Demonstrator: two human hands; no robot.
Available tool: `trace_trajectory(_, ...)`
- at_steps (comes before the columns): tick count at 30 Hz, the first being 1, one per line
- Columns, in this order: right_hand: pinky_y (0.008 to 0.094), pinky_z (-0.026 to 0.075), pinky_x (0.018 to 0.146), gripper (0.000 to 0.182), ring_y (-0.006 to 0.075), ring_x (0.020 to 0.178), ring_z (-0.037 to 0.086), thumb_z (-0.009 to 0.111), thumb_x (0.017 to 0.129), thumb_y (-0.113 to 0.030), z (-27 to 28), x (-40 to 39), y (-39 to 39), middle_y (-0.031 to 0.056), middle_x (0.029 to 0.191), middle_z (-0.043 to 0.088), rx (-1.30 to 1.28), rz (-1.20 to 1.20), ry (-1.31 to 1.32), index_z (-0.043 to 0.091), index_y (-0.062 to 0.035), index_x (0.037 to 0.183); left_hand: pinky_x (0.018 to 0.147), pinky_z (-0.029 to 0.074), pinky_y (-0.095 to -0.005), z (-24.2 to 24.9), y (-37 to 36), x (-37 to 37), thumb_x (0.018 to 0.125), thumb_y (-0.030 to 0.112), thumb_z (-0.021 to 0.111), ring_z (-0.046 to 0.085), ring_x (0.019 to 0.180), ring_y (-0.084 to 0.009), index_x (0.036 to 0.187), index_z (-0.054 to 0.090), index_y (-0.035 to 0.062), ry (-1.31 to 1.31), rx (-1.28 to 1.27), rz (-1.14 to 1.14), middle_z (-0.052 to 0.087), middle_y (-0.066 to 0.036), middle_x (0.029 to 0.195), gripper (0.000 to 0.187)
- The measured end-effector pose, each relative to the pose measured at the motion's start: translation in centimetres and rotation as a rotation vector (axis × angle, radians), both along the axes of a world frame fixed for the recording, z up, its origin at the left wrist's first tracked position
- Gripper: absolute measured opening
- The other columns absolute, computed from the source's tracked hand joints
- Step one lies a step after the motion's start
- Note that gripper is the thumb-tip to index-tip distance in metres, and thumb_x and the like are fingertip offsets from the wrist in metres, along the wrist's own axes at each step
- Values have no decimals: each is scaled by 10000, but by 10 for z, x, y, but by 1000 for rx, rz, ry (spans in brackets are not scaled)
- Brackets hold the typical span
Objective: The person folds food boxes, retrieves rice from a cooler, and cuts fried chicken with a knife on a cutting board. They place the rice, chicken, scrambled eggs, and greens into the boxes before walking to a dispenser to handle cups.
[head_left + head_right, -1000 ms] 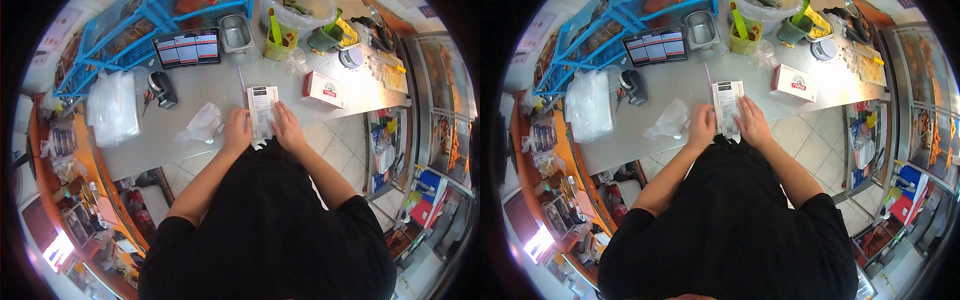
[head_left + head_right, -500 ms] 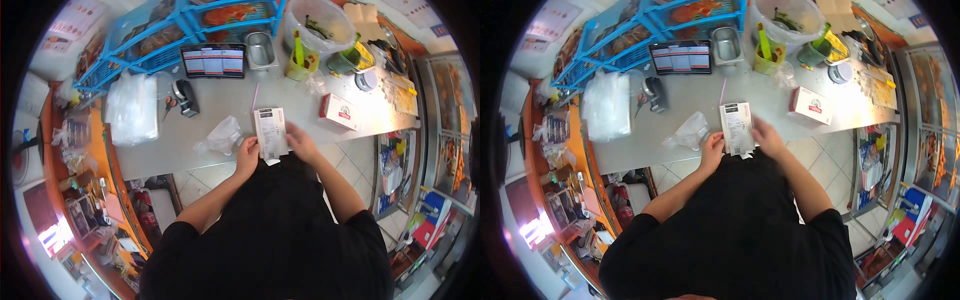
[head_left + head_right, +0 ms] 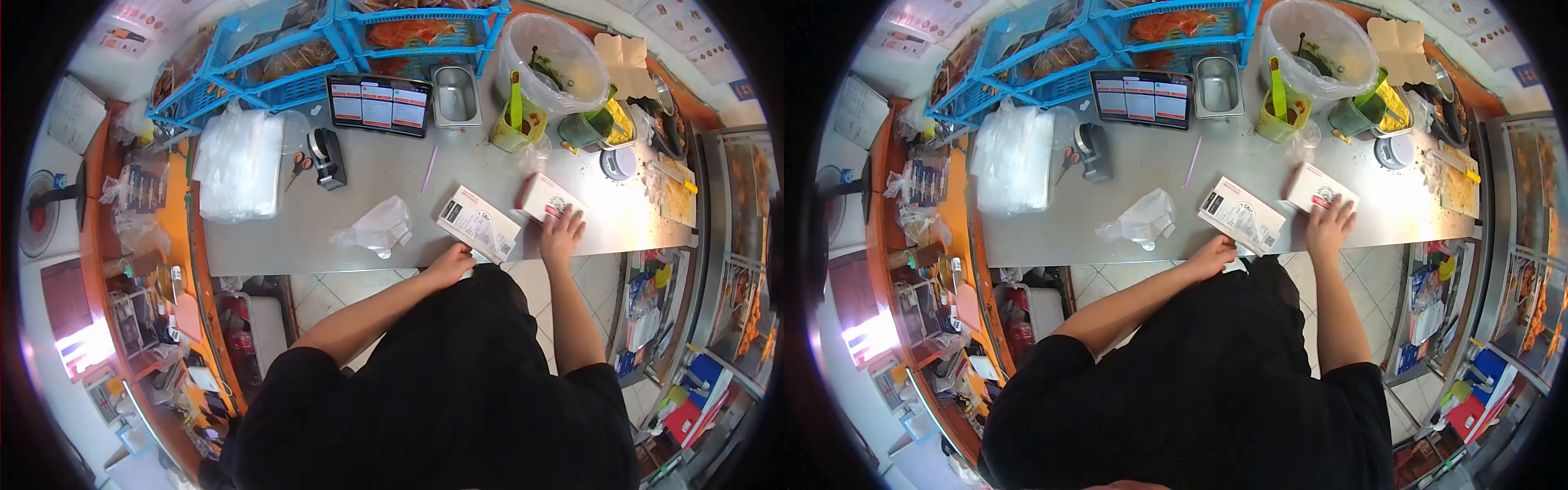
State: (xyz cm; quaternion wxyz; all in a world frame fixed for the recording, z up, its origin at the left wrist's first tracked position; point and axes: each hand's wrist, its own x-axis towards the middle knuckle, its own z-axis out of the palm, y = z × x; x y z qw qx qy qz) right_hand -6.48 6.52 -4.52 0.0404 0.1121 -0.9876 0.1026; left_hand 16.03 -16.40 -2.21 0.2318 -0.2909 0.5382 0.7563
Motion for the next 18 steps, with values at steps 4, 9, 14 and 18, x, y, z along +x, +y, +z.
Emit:
trace_trajectory(4, 569, 268, 1214, 628, 497, 1465, 321, 649, 976, -372, 38, 8, -44, 290, 1586, 378, -232, 201, -84, 497, -72, 1507, 833, 527, -355, -45, 21, -15, 1029, 297, 626, 631, 1019, -196, 1319, 511, 11, 111, -307, 3, 639, -125, 1161, 423)
trace_trajectory(9, 483, 492, 1056, 423, 413, 1214, 609, 679, 955, -304, 18, -21, 3, 235, 1277, 658, -477, 432, -272, 660, -25, 1273, 602, 488, -331, -37, 12, -43, 972, 277, 642, 613, 724, -195, 1154, 647, -6, 33, -147, -88, 653, -94, 873, 336)
trace_trajectory(14, 460, 557, 765, 360, 323, 842, 719, 579, 1033, -384, 87, -7, 172, 186, 882, 732, -697, 117, -579, 705, -55, 1103, 628, 533, -369, -34, 69, -68, 1010, 281, 571, 645, 727, -204, 1219, 634, 38, -70, -347, -62, 675, -92, 886, 326)
trace_trajectory(18, 408, 559, 547, 459, 252, 497, 655, 473, 1080, -437, 79, 12, 350, 126, 747, 726, -663, -79, -671, 730, -58, 1050, 769, 555, -456, -171, 164, -157, 1011, 351, 587, 707, 865, -273, 1129, 730, 45, 354, -701, -203, 738, -138, 1027, 358)
